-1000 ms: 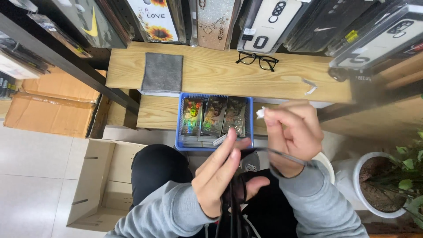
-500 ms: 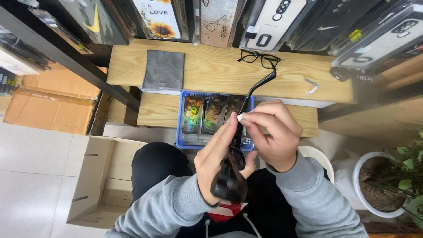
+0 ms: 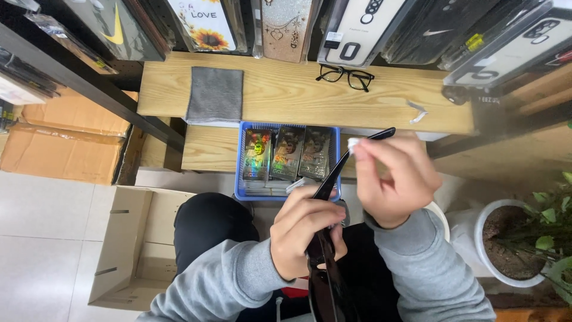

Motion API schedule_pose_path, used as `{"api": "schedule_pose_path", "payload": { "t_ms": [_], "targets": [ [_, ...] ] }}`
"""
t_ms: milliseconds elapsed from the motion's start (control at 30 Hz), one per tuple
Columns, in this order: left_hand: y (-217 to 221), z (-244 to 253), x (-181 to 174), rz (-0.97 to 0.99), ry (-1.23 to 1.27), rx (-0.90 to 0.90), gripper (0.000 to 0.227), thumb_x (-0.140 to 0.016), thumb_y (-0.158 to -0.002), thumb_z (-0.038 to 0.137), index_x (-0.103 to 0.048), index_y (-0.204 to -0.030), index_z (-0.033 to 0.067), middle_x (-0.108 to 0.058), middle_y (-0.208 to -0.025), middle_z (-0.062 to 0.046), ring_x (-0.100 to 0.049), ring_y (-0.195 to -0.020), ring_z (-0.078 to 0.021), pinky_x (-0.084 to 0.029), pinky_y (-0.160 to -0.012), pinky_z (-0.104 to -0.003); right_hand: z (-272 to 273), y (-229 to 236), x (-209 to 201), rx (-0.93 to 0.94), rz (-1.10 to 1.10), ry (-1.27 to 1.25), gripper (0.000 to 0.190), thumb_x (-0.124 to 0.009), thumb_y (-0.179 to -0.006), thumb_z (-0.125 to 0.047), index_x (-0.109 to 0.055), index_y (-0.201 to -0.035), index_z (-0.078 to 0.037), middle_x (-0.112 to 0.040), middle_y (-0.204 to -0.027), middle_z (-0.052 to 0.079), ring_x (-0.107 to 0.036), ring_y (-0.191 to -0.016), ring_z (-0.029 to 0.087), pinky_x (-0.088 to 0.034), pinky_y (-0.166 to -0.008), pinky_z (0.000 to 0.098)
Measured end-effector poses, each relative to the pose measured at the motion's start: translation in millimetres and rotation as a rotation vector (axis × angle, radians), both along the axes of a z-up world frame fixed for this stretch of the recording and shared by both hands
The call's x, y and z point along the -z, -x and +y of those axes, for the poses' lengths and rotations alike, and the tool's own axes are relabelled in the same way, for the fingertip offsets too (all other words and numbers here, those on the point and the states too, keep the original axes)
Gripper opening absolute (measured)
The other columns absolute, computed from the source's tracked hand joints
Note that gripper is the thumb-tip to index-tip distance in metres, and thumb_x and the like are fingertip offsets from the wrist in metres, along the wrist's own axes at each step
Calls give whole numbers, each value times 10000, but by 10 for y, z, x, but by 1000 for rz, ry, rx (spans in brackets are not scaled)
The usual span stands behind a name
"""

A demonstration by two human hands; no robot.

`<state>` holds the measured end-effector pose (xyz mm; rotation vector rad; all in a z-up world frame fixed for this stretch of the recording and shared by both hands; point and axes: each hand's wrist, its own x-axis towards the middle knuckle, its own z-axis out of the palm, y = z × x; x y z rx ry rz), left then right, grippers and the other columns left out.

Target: Cleaning a pair of black sunglasses using a small white cloth or tissue to remove smudges from the lenses and frame.

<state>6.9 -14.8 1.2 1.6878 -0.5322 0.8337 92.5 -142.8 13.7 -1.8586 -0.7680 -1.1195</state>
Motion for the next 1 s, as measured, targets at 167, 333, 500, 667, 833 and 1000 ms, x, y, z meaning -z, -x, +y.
{"api": "schedule_pose_path", "payload": {
  "t_ms": [167, 333, 500, 667, 833, 1000],
  "targets": [
    [18, -32, -3, -11, -13, -58, 60, -587, -891, 45, -618, -932, 15, -678, -915, -141, -671, -813, -305, -557, -856, -429, 149, 90, -30, 43, 13, -11, 54, -672, -884, 139, -655, -896, 89, -640, -796, 189, -599, -652, 262, -479, -584, 333],
    [25, -9, -5, -29, -1, -99, 50, -609, -882, 38, -609, -924, 11, -675, -871, -118, -683, -817, -325, -573, -836, -418, 142, 63, -62, -148, 25, 42, 52, -592, -914, 55, -620, -883, 84, -627, -792, 191, -597, -651, 297, -501, -602, 370],
    [63, -27, -47, -12, 22, -65, 57, -618, -851, 7, -621, -908, 4, -663, -857, -112, -689, -835, -341, -606, -767, -377, 28, -54, -48, 210, -93, -100, 27, -659, -919, 130, -651, -908, 107, -625, -814, 230, -613, -698, 314, -498, -616, 376],
    [129, -34, -143, -25, 7, -77, 44, -616, -859, 2, -625, -900, -8, -668, -805, -107, -708, -750, -291, -617, -770, -388, 39, 57, 3, 239, 105, -132, 53, -653, -960, 34, -669, -940, 80, -628, -854, 195, -480, -621, 198, -316, -489, 280],
    [75, -11, -37, 66, 27, -92, 91, -654, -852, -11, -638, -939, 11, -684, -860, -97, -713, -856, -292, -594, -802, -345, 28, -18, 21, 113, 276, -309, 137, -607, -1003, -45, -624, -951, 81, -589, -789, 169, -590, -748, 242, -494, -732, 339],
    [57, -27, 13, 173, 41, -136, 185, -672, -781, -47, -640, -944, 33, -699, -872, -69, -718, -907, -267, -564, -899, -380, -75, 9, 143, 200, -13, -367, 188, -599, -950, -134, -589, -933, 53, -545, -827, 175, -547, -756, 280, -445, -708, 370]
  ]
}}
